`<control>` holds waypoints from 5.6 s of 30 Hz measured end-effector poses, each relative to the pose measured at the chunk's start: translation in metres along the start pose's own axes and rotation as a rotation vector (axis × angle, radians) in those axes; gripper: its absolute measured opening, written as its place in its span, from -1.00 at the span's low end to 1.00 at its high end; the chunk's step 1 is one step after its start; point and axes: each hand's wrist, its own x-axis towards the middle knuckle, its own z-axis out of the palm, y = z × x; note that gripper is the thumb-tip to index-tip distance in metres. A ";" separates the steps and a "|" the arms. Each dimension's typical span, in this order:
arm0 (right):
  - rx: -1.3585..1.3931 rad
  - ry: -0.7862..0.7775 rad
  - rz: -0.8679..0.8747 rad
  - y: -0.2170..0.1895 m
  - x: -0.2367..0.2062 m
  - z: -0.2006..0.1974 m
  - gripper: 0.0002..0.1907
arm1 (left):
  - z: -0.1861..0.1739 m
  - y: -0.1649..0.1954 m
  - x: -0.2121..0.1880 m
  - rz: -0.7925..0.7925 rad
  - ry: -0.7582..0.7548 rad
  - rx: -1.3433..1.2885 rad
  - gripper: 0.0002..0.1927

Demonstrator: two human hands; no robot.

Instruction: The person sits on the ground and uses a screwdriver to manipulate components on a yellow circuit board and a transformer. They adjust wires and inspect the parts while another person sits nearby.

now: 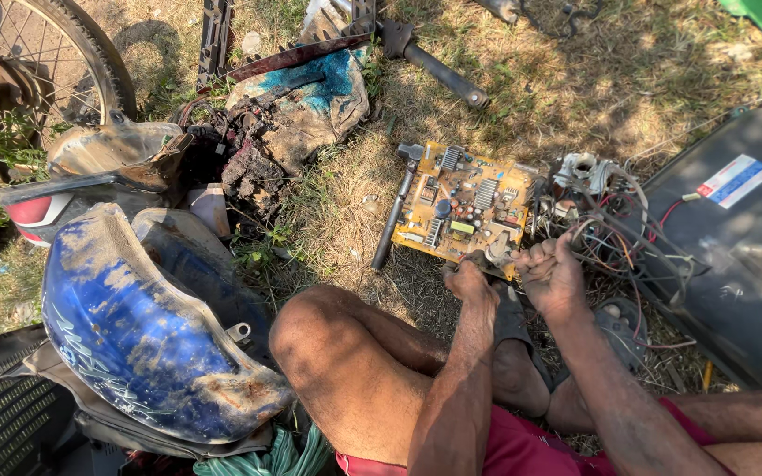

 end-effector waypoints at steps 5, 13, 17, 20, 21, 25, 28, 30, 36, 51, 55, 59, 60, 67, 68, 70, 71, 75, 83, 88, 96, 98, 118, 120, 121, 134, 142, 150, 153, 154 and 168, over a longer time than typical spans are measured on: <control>0.091 -0.096 0.040 0.015 0.000 0.037 -0.43 | -0.003 0.011 0.007 0.029 0.066 0.087 -0.46; 0.111 -0.067 0.108 0.052 -0.006 0.053 -0.41 | -0.012 0.021 0.015 0.047 0.164 0.244 -0.46; 0.223 0.007 0.096 0.054 -0.005 0.052 -0.39 | -0.013 0.024 0.018 0.046 0.198 0.295 -0.45; 0.169 -0.048 0.116 0.056 -0.004 0.050 -0.39 | -0.013 0.026 0.019 0.048 0.220 0.349 -0.44; 0.161 -0.046 0.120 0.057 -0.005 0.049 -0.39 | -0.013 0.026 0.019 0.046 0.227 0.362 -0.43; 0.123 -0.067 0.136 0.064 -0.012 0.037 -0.41 | -0.015 0.025 0.022 0.038 0.261 0.449 -0.42; 0.104 -0.106 0.133 0.065 -0.019 0.023 -0.40 | -0.015 0.017 0.023 -0.014 0.274 0.503 -0.41; 0.128 -0.110 0.141 0.064 -0.022 0.016 -0.41 | -0.017 0.011 0.024 -0.027 0.244 0.475 -0.39; 0.042 0.104 0.149 0.054 -0.017 -0.001 -0.50 | -0.032 -0.006 0.014 0.014 0.131 0.323 -0.37; -0.315 0.035 0.128 0.011 -0.006 -0.012 -0.65 | -0.037 0.002 -0.003 -0.072 0.215 0.269 -0.50; -0.339 -0.004 0.067 0.000 -0.001 -0.018 -0.65 | -0.028 -0.008 -0.006 0.032 0.166 0.034 -0.62; -0.399 -0.045 -0.038 -0.003 0.004 -0.027 -0.68 | -0.021 -0.009 -0.015 -0.073 0.108 -0.208 -0.64; -0.483 -0.035 -0.072 -0.002 0.004 -0.028 -0.72 | -0.020 -0.007 -0.018 -0.095 0.099 -0.194 -0.64; -1.350 -0.141 -0.476 0.013 -0.009 -0.025 -0.53 | -0.013 -0.003 -0.018 -0.207 -0.034 -0.176 -0.60; -1.456 -0.170 -0.534 0.015 -0.009 -0.023 -0.42 | -0.011 -0.004 -0.016 -0.208 -0.075 -0.199 -0.61; -1.381 -0.219 -0.518 0.018 -0.009 -0.020 -0.28 | -0.008 -0.005 -0.014 -0.183 -0.117 -0.161 -0.59; -1.344 -0.242 -0.509 0.017 -0.008 -0.020 -0.20 | -0.007 -0.005 -0.014 -0.171 -0.137 -0.141 -0.59; -1.291 -0.240 -0.471 0.014 -0.006 -0.019 -0.29 | -0.004 -0.002 -0.017 -0.209 -0.095 -0.104 -0.59; -0.565 0.004 -0.250 0.000 -0.006 -0.008 -0.78 | -0.006 -0.005 -0.019 -0.186 -0.003 -0.122 -0.60; -0.097 -0.021 -0.015 0.002 -0.005 -0.016 -0.71 | -0.015 -0.017 -0.020 -0.100 0.003 -0.079 -0.63; -0.179 0.031 -0.091 0.025 -0.024 -0.025 -0.69 | -0.020 -0.016 -0.023 -0.036 0.136 0.060 -0.69; -0.192 0.039 -0.071 0.024 -0.027 -0.023 -0.66 | -0.020 -0.015 -0.025 0.004 0.178 0.168 -0.71; -0.180 -0.009 0.039 0.013 -0.032 -0.026 -0.67 | -0.008 0.027 0.029 0.235 -0.746 1.781 -0.48; -0.192 -0.012 0.044 0.013 -0.033 -0.026 -0.67 | -0.006 0.026 0.030 0.250 -0.724 1.786 -0.49; -0.200 -0.002 0.049 0.012 -0.034 -0.026 -0.67 | -0.007 0.026 0.029 0.263 -0.714 1.727 -0.46; -0.264 -0.015 0.070 0.010 -0.034 -0.023 -0.58 | -0.007 0.034 0.031 0.214 -0.696 1.469 -0.62; -0.265 0.093 0.044 0.005 -0.042 -0.002 -0.63 | -0.005 0.029 0.026 0.195 -0.615 1.492 -0.67; 0.018 -0.128 0.066 0.004 -0.007 0.018 -0.70 | -0.041 -0.001 -0.006 0.803 -0.690 1.282 -0.40; 0.017 -0.098 0.138 -0.001 -0.002 0.024 -0.71 | -0.035 -0.007 -0.024 1.125 -0.680 1.238 -0.19; 0.058 -0.111 0.143 -0.002 -0.002 0.024 -0.72 | -0.029 -0.009 -0.028 1.090 -0.623 1.139 -0.20; 0.117 -0.175 0.090 0.025 -0.019 0.046 -0.47 | -0.001 0.014 -0.013 0.939 -0.413 1.035 -0.83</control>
